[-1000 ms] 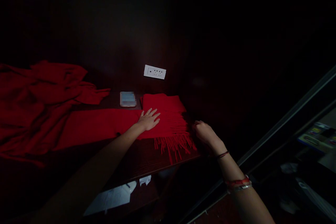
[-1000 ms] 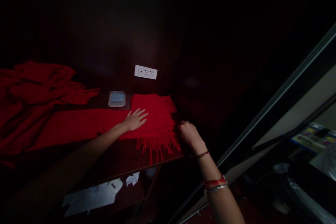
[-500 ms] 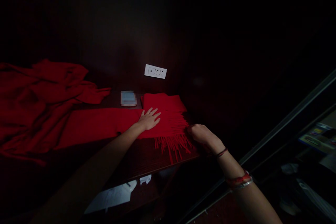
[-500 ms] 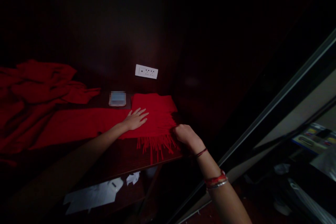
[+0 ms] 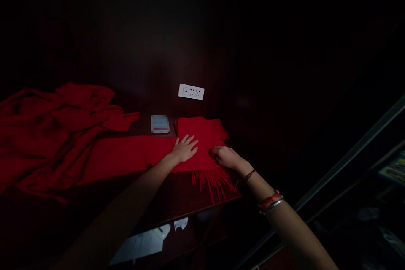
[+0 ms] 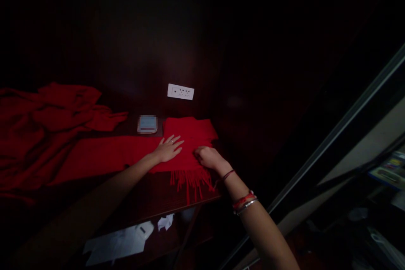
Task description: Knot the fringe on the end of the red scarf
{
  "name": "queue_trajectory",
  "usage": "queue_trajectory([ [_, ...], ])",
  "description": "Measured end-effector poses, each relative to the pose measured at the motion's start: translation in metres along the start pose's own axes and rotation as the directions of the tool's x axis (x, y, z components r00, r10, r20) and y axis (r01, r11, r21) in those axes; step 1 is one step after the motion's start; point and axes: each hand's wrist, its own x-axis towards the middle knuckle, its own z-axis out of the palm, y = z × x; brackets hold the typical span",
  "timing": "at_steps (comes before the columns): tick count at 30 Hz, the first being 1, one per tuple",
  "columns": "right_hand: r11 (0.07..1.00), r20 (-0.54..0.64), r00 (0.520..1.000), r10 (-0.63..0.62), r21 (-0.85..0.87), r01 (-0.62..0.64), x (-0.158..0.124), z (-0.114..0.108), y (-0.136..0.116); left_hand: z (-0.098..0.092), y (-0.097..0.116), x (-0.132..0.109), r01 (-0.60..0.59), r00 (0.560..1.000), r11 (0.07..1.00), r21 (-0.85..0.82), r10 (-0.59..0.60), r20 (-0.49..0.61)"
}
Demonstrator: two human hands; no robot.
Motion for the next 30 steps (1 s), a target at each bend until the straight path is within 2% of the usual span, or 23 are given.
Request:
queue_trajectory([
  [2, 0.986, 0.031, 0.99, 0.135, -0.104, -0.132, -0.013, 0.001, 0.014, 0.002, -0.001, 0.002, -0.003, 1.0, 1.0, -0.005, 0.003, -0.007],
  [5, 0.916, 0.06, 0.931, 0.36, -0.212, -0.341, -0.03, -0.003, 0.031, 0.003, -0.001, 0.003, 0.002, 1.0, 1.0, -0.01, -0.002, -0.007],
  [7, 0.893, 0.052, 0.909, 0.413, -0.222, -0.392, -0.03, -0.008, 0.035, 0.004, -0.002, 0.004, 0.001, 1.0, 1.0, -0.014, -0.001, -0.004],
  [10, 0.934, -0.024, 0.946, 0.324, -0.149, -0.323, -0.011, -0.014, 0.029, 0.004, -0.002, 0.003, -0.003, 1.0, 1.0, -0.015, 0.002, -0.003],
  [12, 0.98, -0.08, 0.98, 0.184, -0.062, -0.189, 0.011, -0.015, 0.022, 0.003, -0.002, 0.003, -0.003, 1.0, 1.0, -0.013, 0.003, -0.006],
  [13, 0.993, -0.09, 0.99, 0.109, -0.024, -0.111, 0.022, -0.014, 0.019, 0.003, -0.002, 0.002, -0.004, 1.0, 1.0, -0.013, 0.003, -0.006],
  [15, 1.0, -0.038, 0.999, 0.018, 0.002, -0.018, 0.041, -0.011, 0.016, 0.003, -0.002, 0.002, -0.002, 1.0, 1.0, -0.011, 0.002, -0.006],
  [17, 0.999, 0.048, 0.998, 0.031, -0.027, -0.03, 0.049, -0.005, 0.02, 0.002, -0.002, 0.002, 0.002, 1.0, 1.0, -0.007, -0.002, -0.004],
  [19, 0.992, 0.092, 0.99, 0.11, -0.079, -0.103, 0.045, 0.002, 0.032, 0.002, -0.002, 0.002, 0.004, 1.0, 1.0, -0.005, -0.004, -0.003],
  [25, 0.944, 0.056, 0.951, 0.304, -0.147, -0.294, 0.003, 0.008, 0.076, 0.002, -0.002, 0.002, -0.002, 1.0, 1.0, -0.017, 0.002, 0.002],
  [27, 0.942, 0.019, 0.95, 0.312, -0.135, -0.307, 0.003, 0.006, 0.078, 0.002, -0.002, 0.002, 0.0, 1.0, 1.0, -0.018, 0.0, 0.0],
  [30, 0.961, -0.04, 0.966, 0.256, -0.095, -0.259, 0.023, 0.002, 0.065, 0.001, -0.001, 0.002, 0.006, 1.0, 1.0, -0.01, -0.006, -0.002],
])
